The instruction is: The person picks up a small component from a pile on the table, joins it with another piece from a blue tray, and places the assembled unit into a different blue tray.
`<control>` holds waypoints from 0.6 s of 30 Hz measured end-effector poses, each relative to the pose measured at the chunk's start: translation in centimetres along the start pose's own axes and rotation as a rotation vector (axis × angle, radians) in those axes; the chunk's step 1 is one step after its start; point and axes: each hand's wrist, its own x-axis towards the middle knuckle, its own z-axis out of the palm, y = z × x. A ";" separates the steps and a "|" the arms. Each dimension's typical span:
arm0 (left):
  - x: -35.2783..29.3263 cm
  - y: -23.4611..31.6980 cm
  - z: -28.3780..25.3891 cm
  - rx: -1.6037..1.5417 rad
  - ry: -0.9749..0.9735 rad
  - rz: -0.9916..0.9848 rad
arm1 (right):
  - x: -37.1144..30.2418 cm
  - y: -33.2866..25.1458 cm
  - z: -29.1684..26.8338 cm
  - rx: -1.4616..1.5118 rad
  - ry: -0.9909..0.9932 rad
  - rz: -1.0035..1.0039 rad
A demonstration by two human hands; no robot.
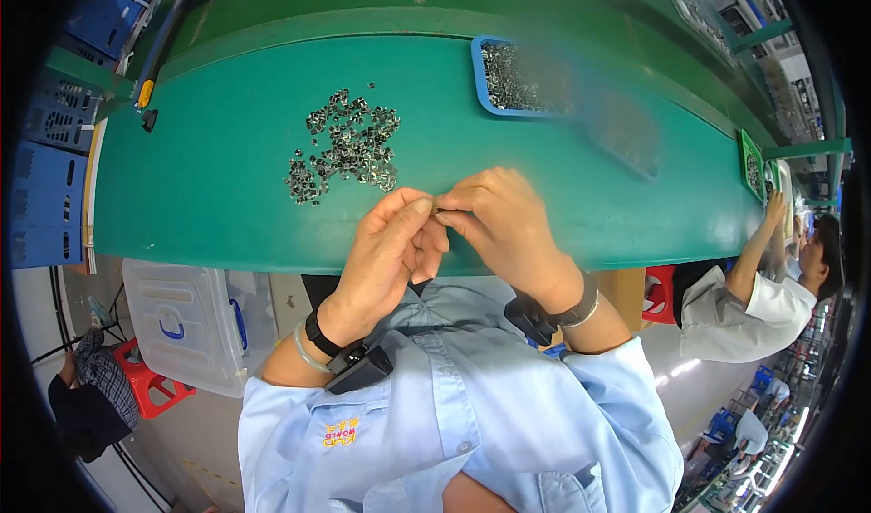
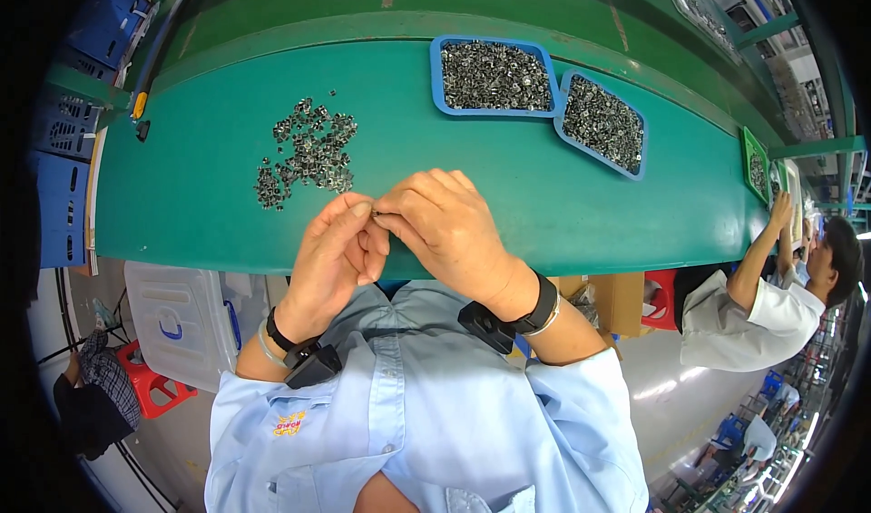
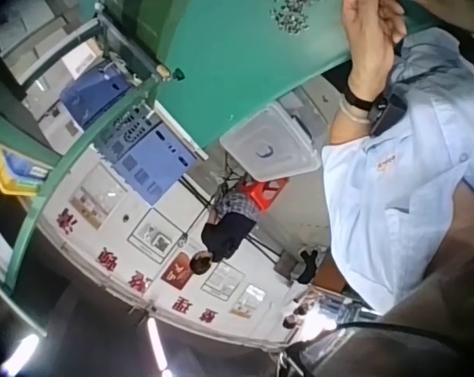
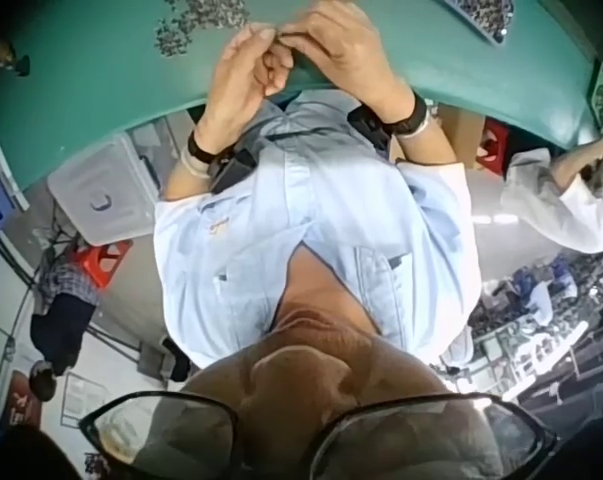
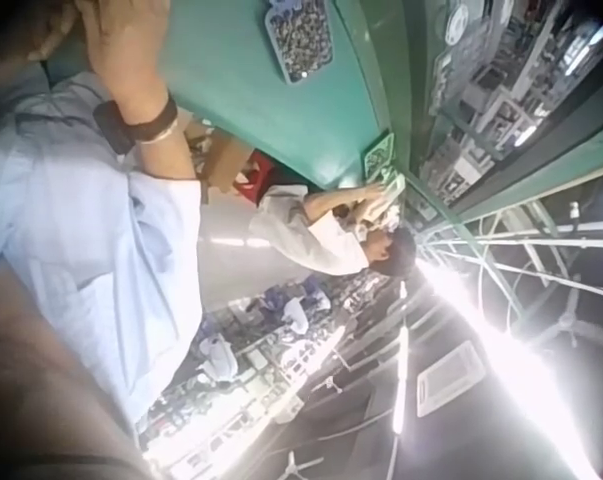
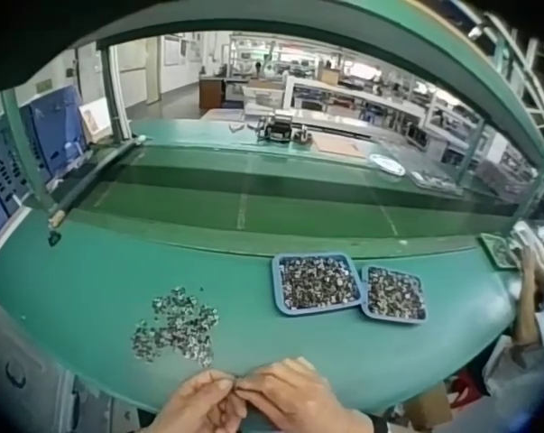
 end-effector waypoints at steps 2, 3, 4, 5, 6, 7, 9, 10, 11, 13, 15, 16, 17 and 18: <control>-0.1 0.4 0.3 0.050 0.021 0.008 | 0.1 0.2 0.0 -0.002 0.013 -0.005; -0.1 0.4 0.3 0.050 0.020 0.006 | 0.1 0.3 -0.1 0.009 0.029 -0.007; -0.1 0.5 0.3 0.035 0.012 -0.003 | 0.2 0.4 -0.1 0.019 0.045 -0.007; -0.1 0.6 0.2 0.020 0.006 -0.011 | 0.3 0.5 -0.2 0.029 0.060 -0.010; 0.0 0.7 0.2 0.004 -0.001 -0.020 | 0.3 0.5 -0.2 0.028 0.060 -0.009; 0.0 0.7 0.1 0.004 -0.003 -0.021 | 0.4 0.4 -0.3 0.026 0.067 -0.013; 0.1 0.6 0.0 -0.020 -0.024 -0.028 | 0.5 0.2 -0.5 0.022 0.080 -0.019; 0.1 0.6 0.0 -0.032 -0.034 -0.032 | 0.5 0.1 -0.5 0.020 0.080 -0.018; 0.1 0.6 -0.1 -0.032 -0.035 -0.033 | 0.5 0.0 -0.6 0.023 0.070 -0.015; 0.4 0.4 -0.4 -0.066 -0.055 -0.062 | 0.5 -0.1 -0.7 0.030 0.051 -0.010; 0.5 0.3 -0.6 -0.082 -0.065 -0.078 | 0.4 -0.1 -0.4 0.051 0.061 0.002; 0.5 0.2 -0.7 -0.086 -0.062 -0.071 | 0.3 0.0 -0.3 0.072 0.072 0.013; 0.5 0.2 -0.7 -0.090 -0.058 -0.064 | 0.2 0.0 -0.1 0.093 0.082 0.023; 0.5 0.1 -0.8 -0.093 -0.054 -0.057 | 0.2 0.0 -0.1 0.092 0.083 0.025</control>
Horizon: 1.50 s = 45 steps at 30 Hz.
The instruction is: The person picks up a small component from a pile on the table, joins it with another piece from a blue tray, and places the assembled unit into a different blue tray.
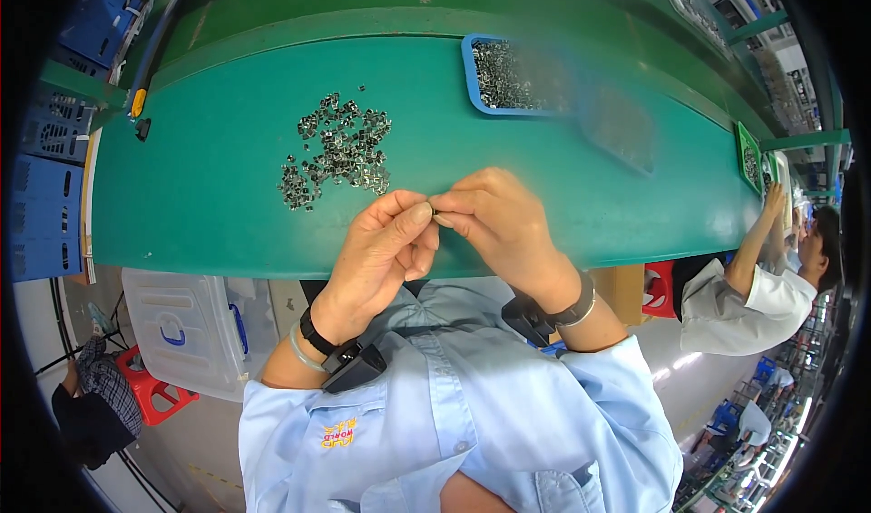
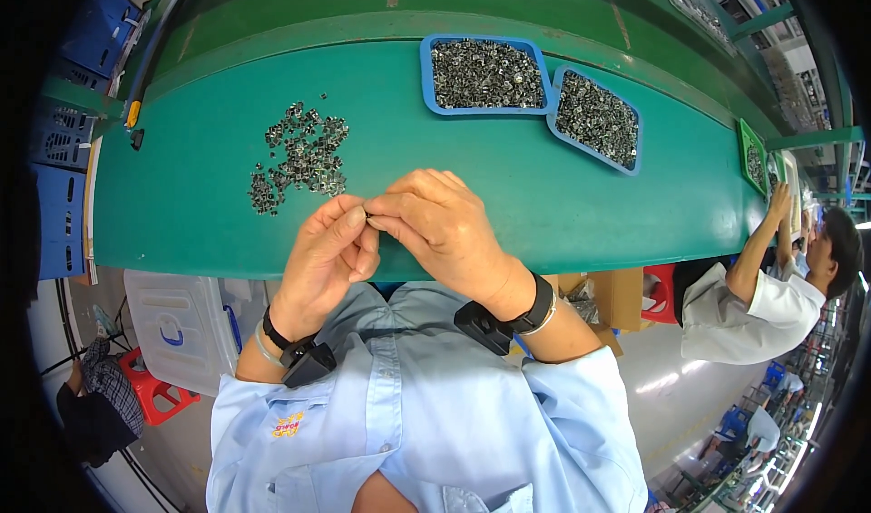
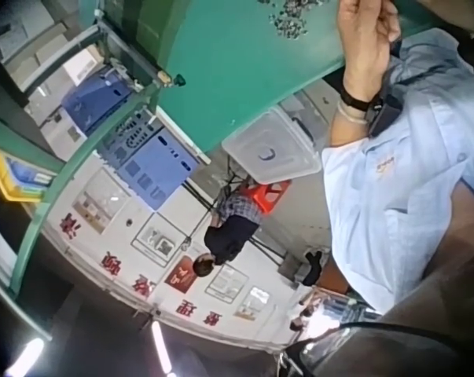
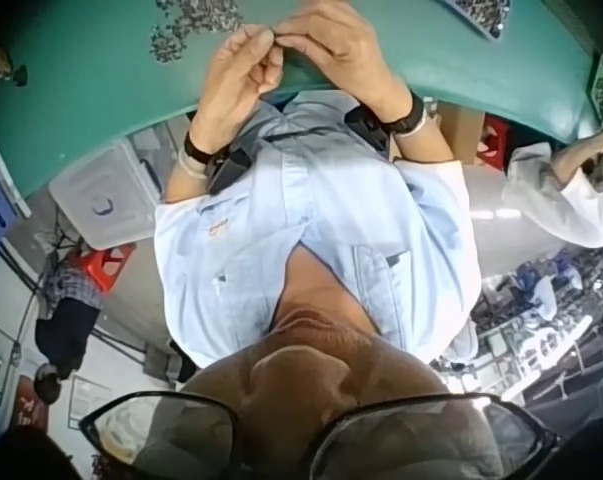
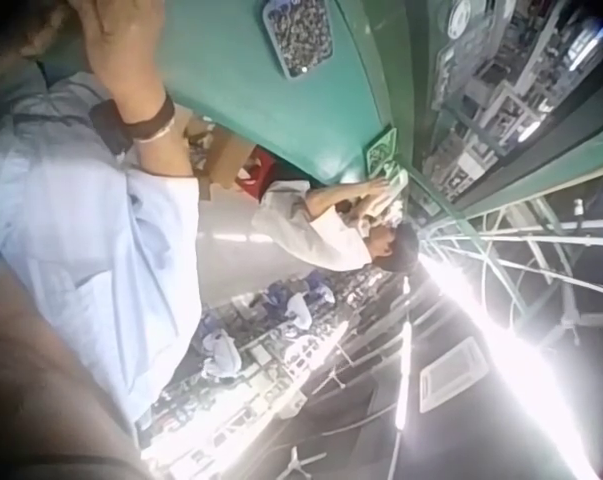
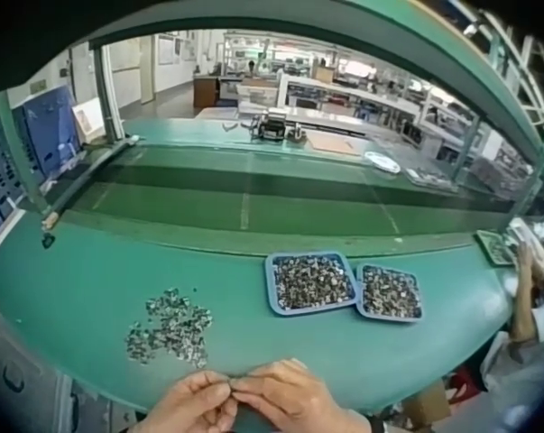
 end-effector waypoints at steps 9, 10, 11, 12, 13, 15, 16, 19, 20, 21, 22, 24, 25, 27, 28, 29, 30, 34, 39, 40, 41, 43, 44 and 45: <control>0.5 -1.0 -0.6 -0.139 -0.099 0.041 | -1.0 -0.1 0.8 0.170 0.036 0.118; 0.5 -0.9 -0.6 -0.103 -0.089 0.028 | -1.0 0.0 0.7 0.165 0.022 0.115; 0.5 -0.7 -0.6 -0.067 -0.079 0.016 | -1.0 0.1 0.5 0.161 0.007 0.111; 0.5 -0.6 -0.7 -0.031 -0.068 0.004 | -0.8 0.1 0.2 0.160 0.008 0.111; 0.4 -0.4 -0.6 -0.030 -0.069 0.004 | -0.4 0.1 -0.4 0.102 -0.044 0.076; 0.0 0.2 -0.1 0.093 -0.019 0.023 | 0.3 -0.1 -1.2 -0.014 -0.148 0.004; -0.2 0.4 0.1 0.154 0.006 0.033 | 0.3 -0.2 -1.3 -0.014 -0.148 0.001; -0.8 0.7 0.5 0.041 -0.030 0.019 | 0.4 -0.5 -1.2 0.037 -0.116 -0.022; -1.0 0.7 0.5 -0.017 -0.048 0.011 | 0.2 -0.5 -1.0 0.038 -0.117 -0.024; -1.0 0.5 0.5 -0.017 -0.046 0.014 | 0.0 -0.7 -0.6 0.151 -0.066 0.037; -0.9 0.1 0.5 -0.092 -0.088 0.015 | -0.3 -0.8 -0.2 0.263 -0.016 0.098; -0.8 -0.6 0.4 -0.242 -0.172 0.015 | -0.5 -1.1 0.4 0.377 0.032 0.158; -0.8 -0.8 0.3 -0.243 -0.171 0.017 | -0.6 -1.2 0.7 0.389 0.049 0.152; -0.8 -1.1 0.2 -0.264 -0.173 0.023 | -0.7 -1.3 1.0 0.411 0.084 0.142; -0.8 -1.2 0.1 -0.275 -0.175 0.026 | -0.6 -1.2 0.9 0.411 0.083 0.142; -0.7 -1.2 0.0 -0.276 -0.176 0.026 | -0.5 -1.1 0.8 0.391 0.063 0.114; -0.7 -1.1 -0.1 -0.263 -0.209 0.011 | -0.4 -1.0 0.6 0.372 0.044 0.087; -0.6 -0.6 -0.3 -0.210 -0.274 -0.020 | -0.3 -1.0 0.2 0.351 0.013 0.054; -0.7 0.4 0.2 -0.029 -0.210 -0.006 | -0.2 -0.9 -0.2 0.300 0.003 0.038; -0.7 0.5 0.2 0.034 -0.178 0.003 | -0.2 -0.9 -0.2 0.292 0.006 0.039; -0.6 0.6 0.1 0.033 -0.186 0.000 | -0.3 -0.9 -0.1 0.247 -0.010 0.063; -0.2 0.6 -0.1 0.102 -0.093 0.008 | -0.3 -0.6 -0.1 0.153 -0.041 0.106; -0.1 0.7 -0.1 0.136 -0.046 0.012 | -0.1 -0.2 -0.5 0.143 -0.039 0.106; 0.1 0.7 -0.1 0.134 -0.054 0.013 | 0.3 0.6 -1.0 0.048 -0.024 0.081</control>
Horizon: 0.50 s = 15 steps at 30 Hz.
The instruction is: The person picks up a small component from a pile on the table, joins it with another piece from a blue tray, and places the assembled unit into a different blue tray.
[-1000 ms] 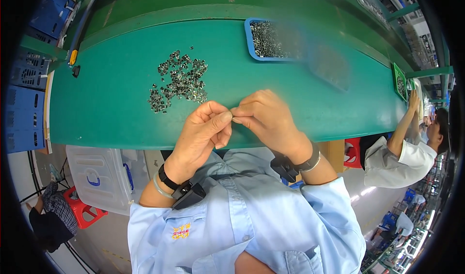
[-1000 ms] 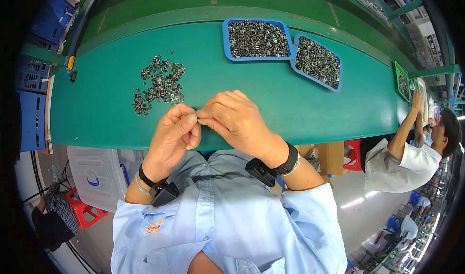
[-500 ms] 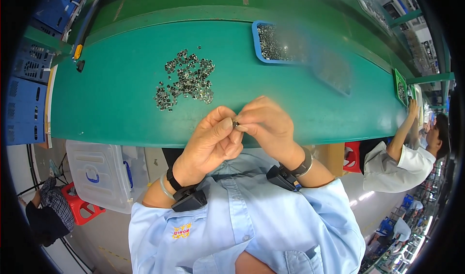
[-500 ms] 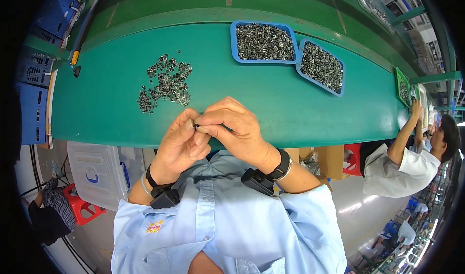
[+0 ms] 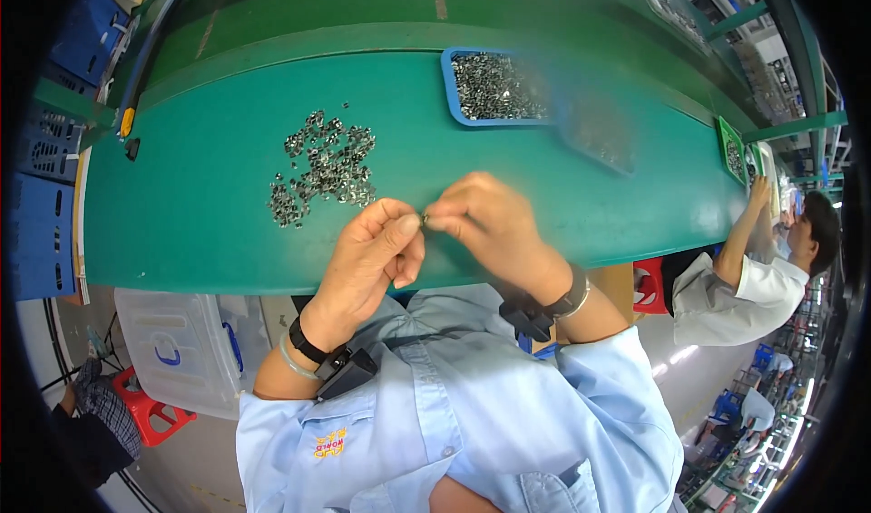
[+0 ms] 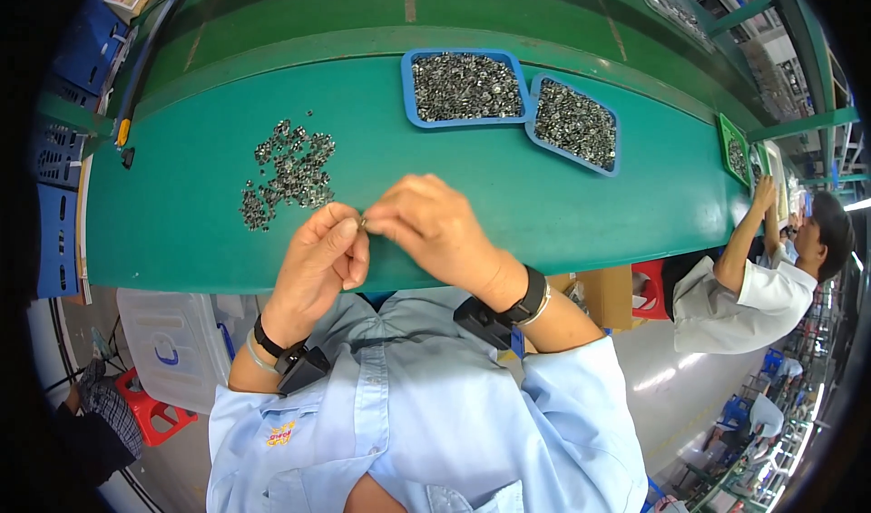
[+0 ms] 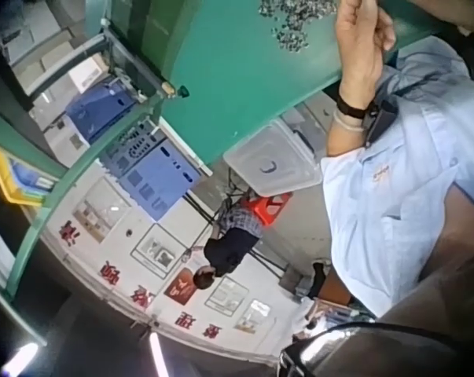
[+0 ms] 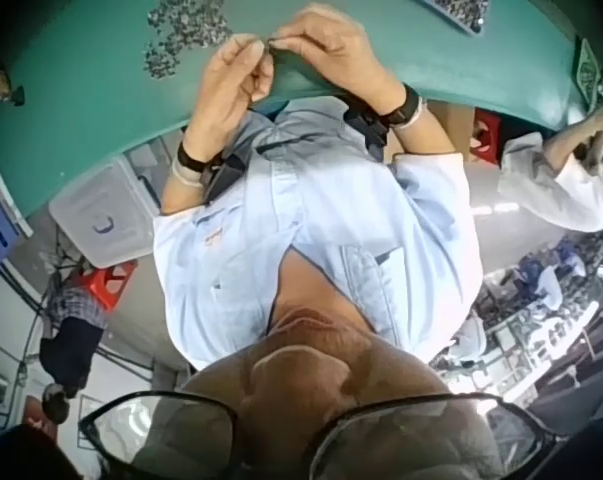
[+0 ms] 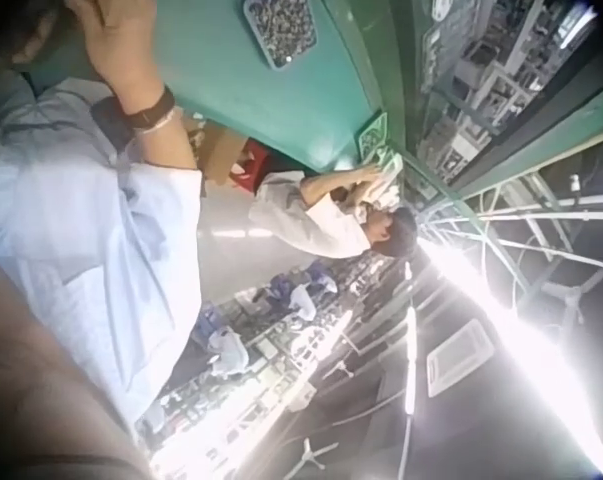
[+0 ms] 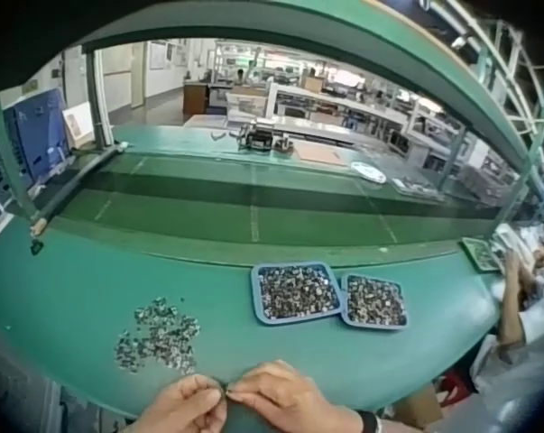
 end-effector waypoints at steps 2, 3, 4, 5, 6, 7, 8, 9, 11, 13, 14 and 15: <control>-0.1 0.1 0.0 -0.016 0.043 0.032 | 1.3 2.0 -1.2 -0.173 0.031 -0.048; -0.5 0.2 -0.1 -0.025 0.069 0.046 | 2.1 3.2 -2.1 -0.220 0.097 -0.039; -0.9 0.1 -0.3 -0.027 0.076 0.047 | 2.9 4.3 -3.2 -0.265 0.162 -0.032; -1.2 0.0 -0.6 -0.009 0.061 0.037 | 3.5 5.3 -4.3 -0.366 0.166 0.020; -1.4 -0.1 -1.0 0.010 0.046 0.029 | 4.1 6.0 -4.9 -0.466 0.169 0.068; -1.7 -0.2 -1.4 0.027 0.032 0.019 | 4.4 6.1 -4.9 -0.459 0.163 0.067; -2.0 -0.1 -1.6 0.025 0.041 0.020 | 4.6 6.2 -4.8 -0.535 0.148 0.060; -2.4 0.0 -1.8 0.020 0.057 0.017 | 4.9 6.2 -4.6 -0.612 0.133 0.053; -2.9 0.1 -2.2 0.009 0.086 0.010 | 5.1 5.8 -3.7 -0.682 0.113 0.045; -3.0 0.1 -2.7 -0.016 0.090 0.016 | 4.4 3.8 -1.0 -0.409 -0.183 -0.017; -3.0 0.1 -2.9 -0.039 0.077 0.018 | 4.2 2.9 0.3 -0.363 -0.240 -0.034; -2.9 0.1 -2.9 -0.061 0.061 0.020 | 4.3 2.3 1.5 -0.319 -0.296 -0.051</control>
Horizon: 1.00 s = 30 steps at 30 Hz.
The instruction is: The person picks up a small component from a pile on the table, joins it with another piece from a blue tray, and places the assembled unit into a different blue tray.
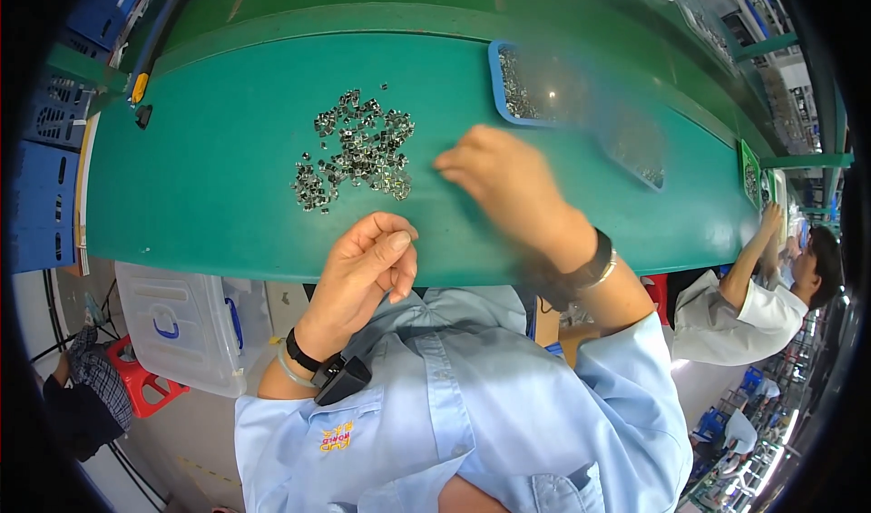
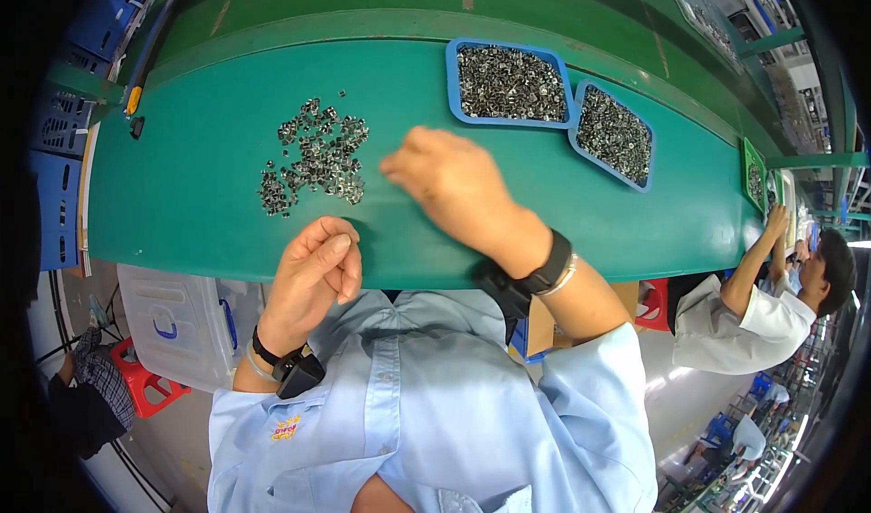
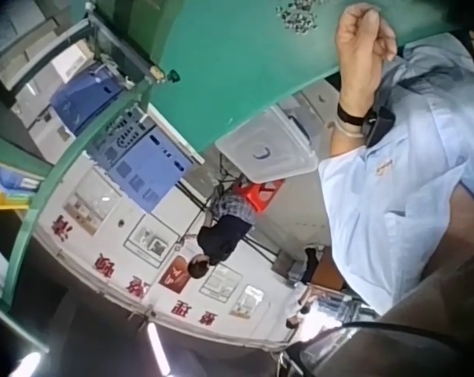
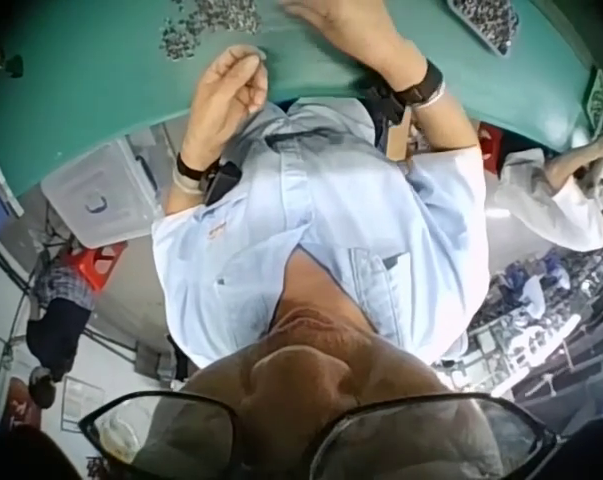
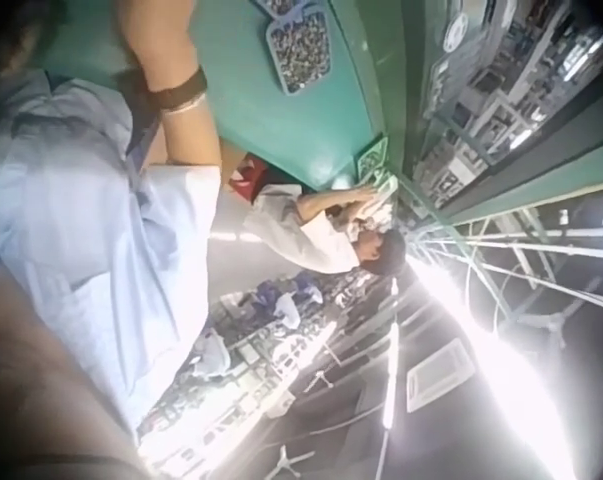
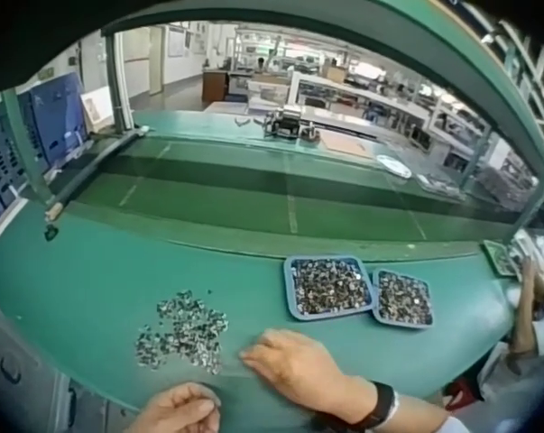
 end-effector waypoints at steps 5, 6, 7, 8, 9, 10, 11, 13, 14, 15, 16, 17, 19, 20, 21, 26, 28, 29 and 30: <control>0.1 0.1 -0.1 -0.017 -0.001 -0.022 | 1.2 -0.9 2.7 0.015 -0.006 -0.094; 0.2 0.1 -0.1 -0.023 -0.008 -0.024 | 1.2 -0.8 2.7 0.022 -0.006 -0.086; 0.2 0.0 -0.2 -0.031 -0.009 -0.021 | 1.2 -0.6 2.8 0.033 -0.009 -0.083; 0.2 0.0 -0.3 -0.038 -0.010 -0.019 | 1.3 -0.5 2.7 0.043 -0.011 -0.080; 0.3 0.0 -0.2 -0.039 -0.009 -0.016 | 1.1 -0.5 2.4 0.043 -0.013 -0.083; 0.5 0.1 0.0 -0.017 0.029 -0.007 | 0.6 -0.6 1.9 0.053 0.005 -0.064; 0.7 0.2 0.4 0.006 0.067 0.001 | 0.2 -0.9 1.2 0.063 0.025 -0.044; 1.1 0.2 1.2 0.032 0.098 0.001 | -0.6 -2.0 0.1 0.070 0.048 -0.014; 1.4 0.2 1.7 0.059 0.105 0.012 | -0.9 -2.7 -0.6 0.048 0.040 -0.017; 1.8 0.2 2.2 0.087 0.112 0.022 | -1.2 -3.3 -1.1 0.026 0.032 -0.020; 2.0 0.2 2.5 0.116 0.120 0.033 | -1.5 -3.5 -1.4 0.005 0.024 -0.023; 2.2 0.1 2.7 0.122 0.113 0.027 | -1.8 -3.4 -1.5 0.003 0.032 -0.016; 2.6 -0.1 2.8 0.056 0.073 0.014 | -2.5 -3.1 -1.5 0.078 0.089 -0.025; 2.7 -0.3 2.9 0.022 0.056 0.007 | -2.8 -3.0 -1.4 0.116 0.116 -0.031; 2.8 -0.5 3.0 0.027 0.053 0.004 | -3.1 -2.9 -1.3 0.116 0.122 -0.027; 2.7 -1.0 3.4 -0.012 -0.002 -0.010 | -4.3 -2.8 -0.7 0.349 0.216 0.042; 2.6 -0.9 3.6 0.013 0.012 -0.007 | -4.5 -2.9 -0.7 0.369 0.226 0.057; 2.5 -0.9 3.8 0.015 0.012 -0.006 | -4.6 -2.9 -0.8 0.370 0.228 0.056; 2.4 -0.9 3.9 0.020 0.017 -0.004 | -4.6 -3.0 -1.0 0.327 0.233 0.027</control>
